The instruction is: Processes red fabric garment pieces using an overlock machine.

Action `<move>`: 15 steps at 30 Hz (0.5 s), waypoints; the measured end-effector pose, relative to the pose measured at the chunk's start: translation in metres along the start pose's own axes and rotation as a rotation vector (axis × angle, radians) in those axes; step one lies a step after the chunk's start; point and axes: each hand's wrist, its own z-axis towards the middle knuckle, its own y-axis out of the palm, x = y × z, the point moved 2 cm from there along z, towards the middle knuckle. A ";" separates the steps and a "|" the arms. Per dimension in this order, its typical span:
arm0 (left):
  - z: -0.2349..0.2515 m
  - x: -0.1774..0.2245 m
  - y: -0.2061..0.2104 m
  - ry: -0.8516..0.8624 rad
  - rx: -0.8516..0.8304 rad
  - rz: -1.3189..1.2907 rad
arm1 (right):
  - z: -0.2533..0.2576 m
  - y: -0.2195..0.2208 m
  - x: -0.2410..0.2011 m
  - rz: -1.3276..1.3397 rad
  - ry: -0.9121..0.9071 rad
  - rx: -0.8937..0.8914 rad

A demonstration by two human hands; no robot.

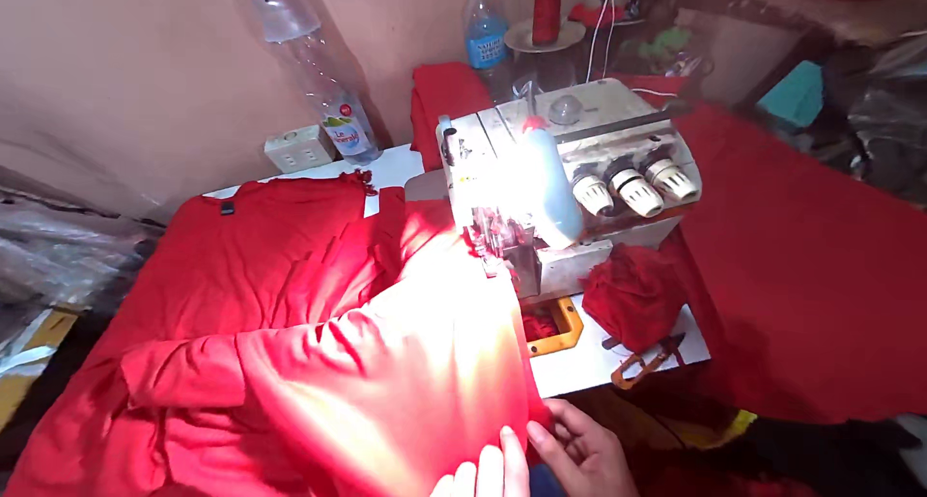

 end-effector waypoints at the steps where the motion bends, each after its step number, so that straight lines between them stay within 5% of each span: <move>1: 0.004 0.000 0.003 -0.015 0.013 0.019 | 0.004 0.001 -0.002 -0.011 -0.002 0.000; 15: 0.053 -0.003 0.021 -0.195 0.084 0.110 | 0.050 0.009 -0.008 -0.028 -0.159 0.016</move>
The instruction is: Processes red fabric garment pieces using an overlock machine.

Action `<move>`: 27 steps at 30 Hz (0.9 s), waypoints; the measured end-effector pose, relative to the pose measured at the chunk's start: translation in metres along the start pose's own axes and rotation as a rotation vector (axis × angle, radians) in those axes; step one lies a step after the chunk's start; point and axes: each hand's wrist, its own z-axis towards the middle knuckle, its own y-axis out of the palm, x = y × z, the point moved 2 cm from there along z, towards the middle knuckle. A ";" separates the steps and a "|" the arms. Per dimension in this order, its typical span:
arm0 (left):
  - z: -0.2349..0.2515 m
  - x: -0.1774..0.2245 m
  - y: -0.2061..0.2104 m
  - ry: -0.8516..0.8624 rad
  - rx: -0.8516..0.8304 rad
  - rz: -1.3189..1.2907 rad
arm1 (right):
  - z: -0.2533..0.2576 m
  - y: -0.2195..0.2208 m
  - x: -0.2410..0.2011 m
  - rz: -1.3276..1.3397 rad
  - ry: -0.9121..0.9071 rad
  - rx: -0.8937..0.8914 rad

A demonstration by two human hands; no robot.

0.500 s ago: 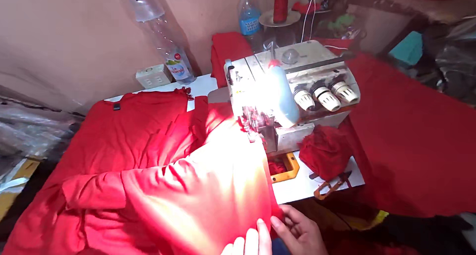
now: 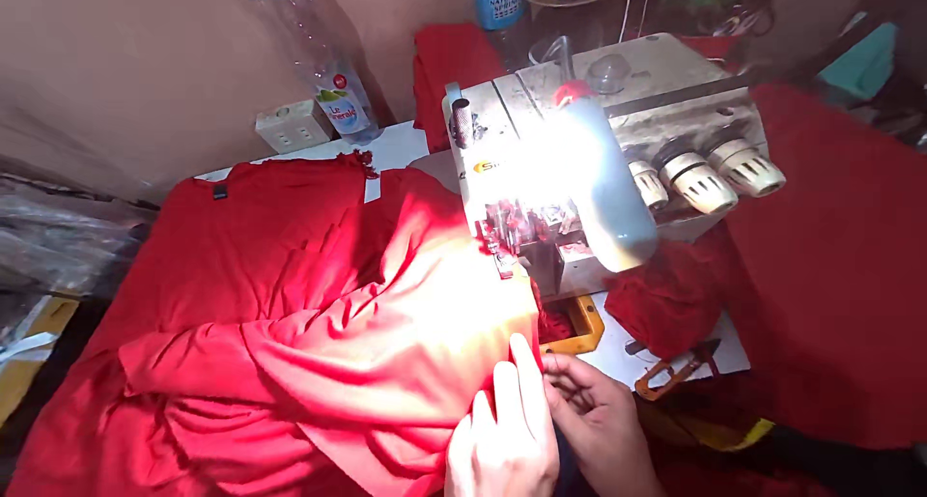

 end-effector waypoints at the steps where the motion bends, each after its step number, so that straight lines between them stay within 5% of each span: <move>1: 0.003 0.000 0.000 0.003 -0.004 0.006 | 0.003 0.000 0.000 0.002 -0.020 -0.001; 8: 0.026 0.000 0.014 -0.085 0.113 -0.062 | 0.027 0.000 0.001 0.010 -0.103 -0.006; 13: -0.007 -0.011 0.016 -0.207 0.159 -0.215 | 0.017 -0.004 0.000 -0.076 -0.074 -0.010; 19: -0.051 -0.030 -0.003 -0.139 0.349 -0.200 | -0.005 -0.012 -0.002 -0.087 -0.067 -0.039; 27: -0.049 -0.032 -0.004 0.052 0.558 -0.527 | -0.030 -0.020 -0.014 -0.034 -0.035 -0.074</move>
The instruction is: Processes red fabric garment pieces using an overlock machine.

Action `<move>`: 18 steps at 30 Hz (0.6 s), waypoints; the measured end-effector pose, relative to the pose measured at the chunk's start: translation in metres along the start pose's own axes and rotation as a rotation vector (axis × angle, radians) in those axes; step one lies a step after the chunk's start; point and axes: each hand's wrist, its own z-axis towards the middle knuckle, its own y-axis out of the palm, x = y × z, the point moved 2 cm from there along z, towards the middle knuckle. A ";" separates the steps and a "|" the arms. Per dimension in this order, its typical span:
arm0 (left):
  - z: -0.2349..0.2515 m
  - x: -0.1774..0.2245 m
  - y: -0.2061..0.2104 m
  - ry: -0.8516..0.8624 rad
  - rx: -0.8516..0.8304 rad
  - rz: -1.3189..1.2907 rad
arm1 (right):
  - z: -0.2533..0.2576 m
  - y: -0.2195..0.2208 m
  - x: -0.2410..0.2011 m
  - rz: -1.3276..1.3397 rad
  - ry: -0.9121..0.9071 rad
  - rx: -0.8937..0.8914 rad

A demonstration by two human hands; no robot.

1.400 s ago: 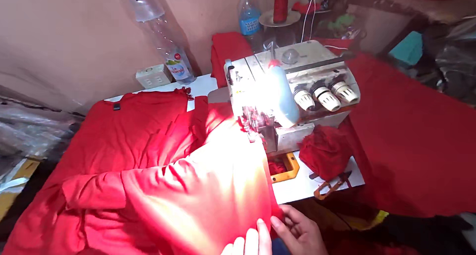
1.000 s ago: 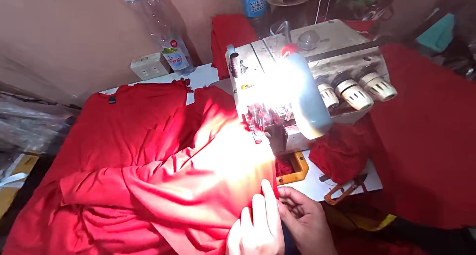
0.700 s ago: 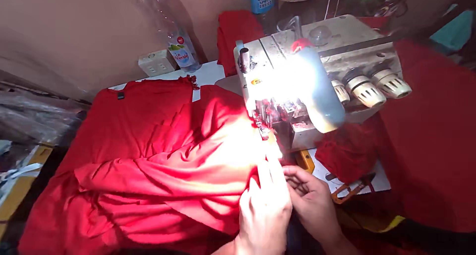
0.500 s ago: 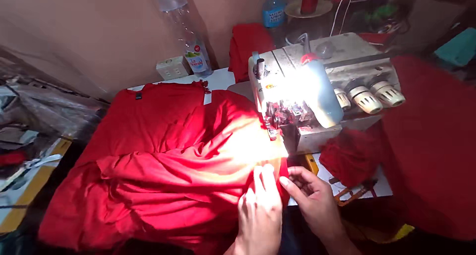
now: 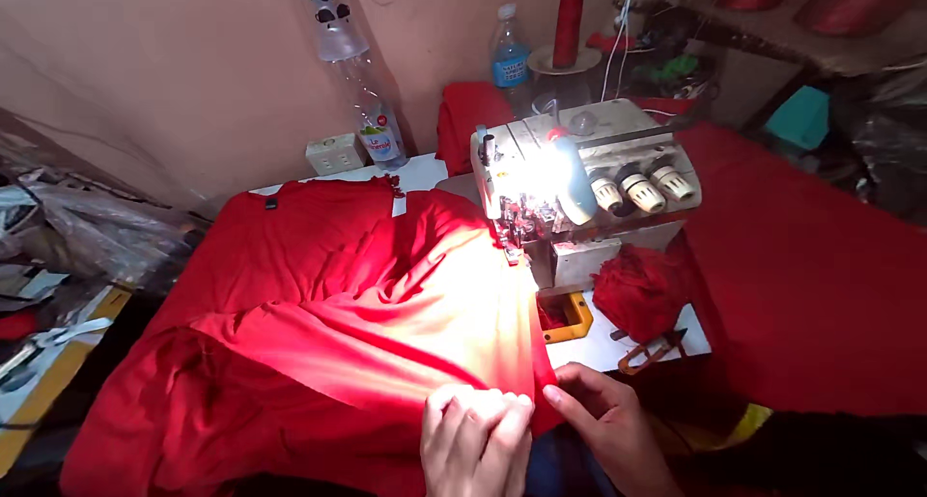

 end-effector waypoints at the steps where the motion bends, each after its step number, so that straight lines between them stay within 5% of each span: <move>1: -0.003 0.002 0.000 0.021 -0.015 -0.001 | -0.004 -0.003 0.007 -0.014 -0.025 -0.024; 8: -0.025 0.005 0.010 0.116 -0.167 0.093 | -0.020 -0.008 0.016 -0.078 -0.011 -0.053; 18: 0.002 -0.023 0.045 0.164 -0.066 0.133 | 0.017 0.000 0.019 -0.133 -0.124 0.010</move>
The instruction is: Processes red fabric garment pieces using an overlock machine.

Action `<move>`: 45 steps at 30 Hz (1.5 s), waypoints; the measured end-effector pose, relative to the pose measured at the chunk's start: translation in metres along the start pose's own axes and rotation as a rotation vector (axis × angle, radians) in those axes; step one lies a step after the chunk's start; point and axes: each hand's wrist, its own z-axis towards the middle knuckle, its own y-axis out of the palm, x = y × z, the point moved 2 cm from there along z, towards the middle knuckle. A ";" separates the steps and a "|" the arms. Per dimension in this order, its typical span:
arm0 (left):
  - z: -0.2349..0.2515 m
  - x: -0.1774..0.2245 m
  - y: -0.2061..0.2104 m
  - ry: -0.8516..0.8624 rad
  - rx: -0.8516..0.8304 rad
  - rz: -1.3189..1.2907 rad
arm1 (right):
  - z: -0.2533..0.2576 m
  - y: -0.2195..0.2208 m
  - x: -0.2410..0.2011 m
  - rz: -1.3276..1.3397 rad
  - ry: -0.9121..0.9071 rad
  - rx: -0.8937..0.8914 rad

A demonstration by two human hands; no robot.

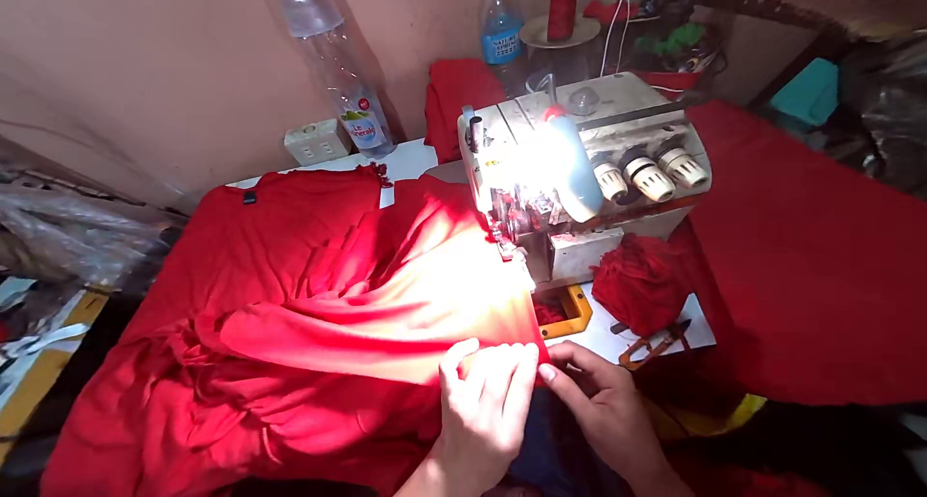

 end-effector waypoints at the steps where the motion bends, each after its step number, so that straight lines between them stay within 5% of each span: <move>1: 0.003 0.000 0.002 -0.003 -0.008 0.005 | 0.002 0.000 -0.001 0.016 -0.002 0.001; 12: -0.003 0.002 -0.001 -0.080 0.005 -0.141 | 0.001 -0.001 -0.011 0.171 0.138 0.028; 21: -0.024 -0.008 0.005 0.047 -0.051 -0.226 | 0.007 -0.001 -0.007 0.297 0.262 -0.009; 30: -0.018 -0.032 0.010 0.082 0.111 0.080 | 0.030 0.012 -0.003 0.298 0.183 0.076; 38: 0.061 -0.047 0.008 -0.182 -0.076 0.007 | 0.088 0.019 0.001 0.104 -0.008 0.180; 45: 0.097 -0.077 0.026 -0.316 -0.324 -0.009 | 0.070 0.008 -0.008 0.025 0.049 0.162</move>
